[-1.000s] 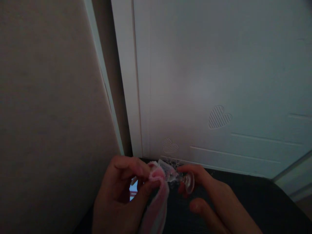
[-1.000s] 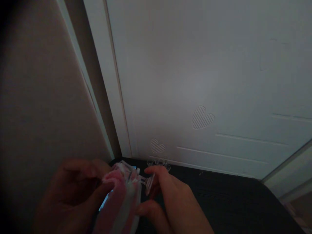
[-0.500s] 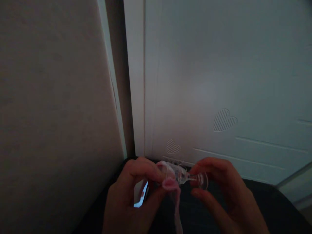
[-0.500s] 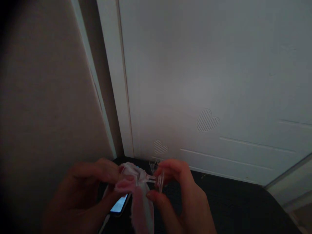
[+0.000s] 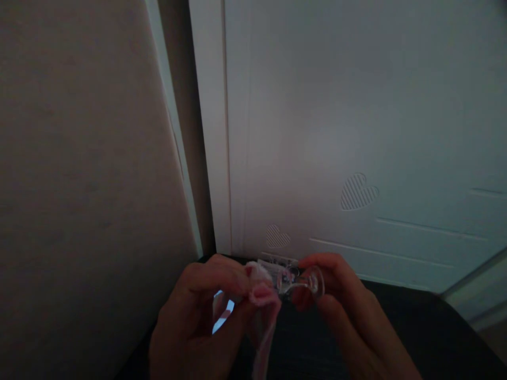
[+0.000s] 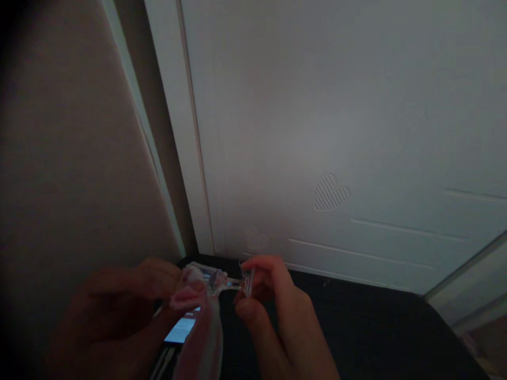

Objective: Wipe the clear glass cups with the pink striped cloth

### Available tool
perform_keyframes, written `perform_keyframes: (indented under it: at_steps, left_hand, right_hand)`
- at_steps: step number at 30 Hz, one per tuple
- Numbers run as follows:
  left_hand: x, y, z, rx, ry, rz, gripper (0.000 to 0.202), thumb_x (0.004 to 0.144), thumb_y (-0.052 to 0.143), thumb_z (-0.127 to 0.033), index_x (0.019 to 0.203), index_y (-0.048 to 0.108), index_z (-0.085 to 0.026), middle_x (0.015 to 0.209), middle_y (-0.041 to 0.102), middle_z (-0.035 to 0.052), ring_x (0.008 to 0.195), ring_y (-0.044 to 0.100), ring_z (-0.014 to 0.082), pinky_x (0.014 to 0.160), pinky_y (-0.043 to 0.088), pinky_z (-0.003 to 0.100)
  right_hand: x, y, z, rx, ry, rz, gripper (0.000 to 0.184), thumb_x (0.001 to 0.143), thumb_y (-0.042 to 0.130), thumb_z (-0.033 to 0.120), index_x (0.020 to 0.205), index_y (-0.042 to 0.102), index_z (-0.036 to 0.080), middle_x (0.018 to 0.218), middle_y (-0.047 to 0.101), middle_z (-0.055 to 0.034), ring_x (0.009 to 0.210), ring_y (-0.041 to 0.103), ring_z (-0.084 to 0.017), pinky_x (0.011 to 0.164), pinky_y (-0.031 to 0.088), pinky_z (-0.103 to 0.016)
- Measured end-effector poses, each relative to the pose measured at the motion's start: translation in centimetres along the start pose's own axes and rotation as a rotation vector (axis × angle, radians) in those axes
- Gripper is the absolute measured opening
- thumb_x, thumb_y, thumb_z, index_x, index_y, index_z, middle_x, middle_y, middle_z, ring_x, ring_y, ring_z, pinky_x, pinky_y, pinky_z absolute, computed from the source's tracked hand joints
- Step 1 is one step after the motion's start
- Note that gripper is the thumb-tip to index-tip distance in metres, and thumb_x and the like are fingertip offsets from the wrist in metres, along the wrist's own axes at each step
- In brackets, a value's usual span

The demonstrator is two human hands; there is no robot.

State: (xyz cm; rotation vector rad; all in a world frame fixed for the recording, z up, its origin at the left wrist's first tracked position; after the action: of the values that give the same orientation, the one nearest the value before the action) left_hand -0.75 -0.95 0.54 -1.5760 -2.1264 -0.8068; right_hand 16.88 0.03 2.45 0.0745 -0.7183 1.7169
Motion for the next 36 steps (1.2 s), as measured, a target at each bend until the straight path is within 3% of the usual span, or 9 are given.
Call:
perform_keyframes:
  at_steps: [7, 17, 22, 26, 30, 36]
  left_hand:
    - [0.1, 0.1, -0.3, 0.009, -0.036, 0.056, 0.029, 0.071, 0.075, -0.007, 0.079, 0.064, -0.032, 0.070, 0.066, -0.0074, 0.070, 0.065, 0.0163, 0.067, 0.055, 0.029]
    - [0.0, 0.2, 0.2, 0.019, 0.021, 0.011, 0.030, 0.070, 0.075, -0.005, 0.079, 0.063, -0.031, 0.070, 0.065, -0.0070, 0.068, 0.064, 0.0162, 0.063, 0.053, 0.028]
    - [0.0, 0.4, -0.3, 0.029, 0.056, 0.019, 0.032, 0.071, 0.074, -0.004, 0.077, 0.065, -0.034, 0.067, 0.065, -0.0078, 0.066, 0.062, 0.0161, 0.062, 0.052, 0.029]
    - [0.1, 0.4, -0.1, 0.044, 0.082, 0.090, 0.031, 0.071, 0.075, -0.005, 0.079, 0.066, -0.034, 0.070, 0.068, -0.0074, 0.068, 0.063, 0.0169, 0.063, 0.054, 0.030]
    - [0.1, 0.3, 0.2, 0.040, 0.075, 0.110, 0.028, 0.073, 0.074, -0.008, 0.079, 0.066, -0.035, 0.069, 0.068, -0.0077, 0.067, 0.063, 0.0162, 0.059, 0.053, 0.028]
    - [0.2, 0.1, -0.1, 0.003, 0.149, 0.094, 0.029, 0.071, 0.075, -0.004, 0.081, 0.065, -0.028, 0.070, 0.068, -0.0063, 0.066, 0.063, 0.0160, 0.058, 0.054, 0.028]
  right_hand:
    - [-0.4, -0.3, 0.1, 0.055, -0.002, -0.049, 0.019, 0.092, 0.052, 0.019, 0.103, 0.058, 0.032, 0.080, 0.068, 0.0076, 0.076, 0.067, -0.009, 0.069, 0.048, -0.014]
    - [-0.4, -0.7, 0.2, 0.078, -0.260, -0.075, 0.039, 0.082, 0.058, 0.003, 0.106, 0.060, 0.034, 0.103, 0.066, 0.0058, 0.099, 0.064, -0.011, 0.087, 0.049, -0.015]
    - [-0.6, -0.7, -0.3, 0.036, -0.130, -0.044, 0.039, 0.085, 0.060, 0.015, 0.116, 0.055, 0.038, 0.109, 0.067, 0.0074, 0.104, 0.064, -0.012, 0.088, 0.049, -0.017]
    - [-0.6, -1.0, -0.8, -0.094, -0.088, -0.026, 0.034, 0.089, 0.057, 0.023, 0.119, 0.053, 0.039, 0.099, 0.069, 0.0089, 0.095, 0.067, -0.011, 0.081, 0.049, -0.017]
    - [-0.4, -1.1, -0.6, -0.163, -0.051, 0.008, 0.020, 0.091, 0.053, 0.022, 0.105, 0.058, 0.034, 0.081, 0.069, 0.0089, 0.074, 0.067, -0.010, 0.066, 0.048, -0.017]
    - [-0.5, -1.5, 0.0, -0.134, -0.179, -0.033, 0.030, 0.084, 0.059, 0.014, 0.106, 0.059, 0.035, 0.085, 0.071, 0.0095, 0.076, 0.069, -0.010, 0.068, 0.051, -0.013]
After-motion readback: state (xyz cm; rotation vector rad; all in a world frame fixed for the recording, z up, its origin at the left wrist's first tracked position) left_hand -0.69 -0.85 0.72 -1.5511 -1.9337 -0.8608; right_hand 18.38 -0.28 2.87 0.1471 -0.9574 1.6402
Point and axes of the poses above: each hand's wrist, its own x-axis towards the middle knuckle, its own y-axis out of the palm, z = x × y, the point moved 2 cm from there along x, towards the middle knuckle
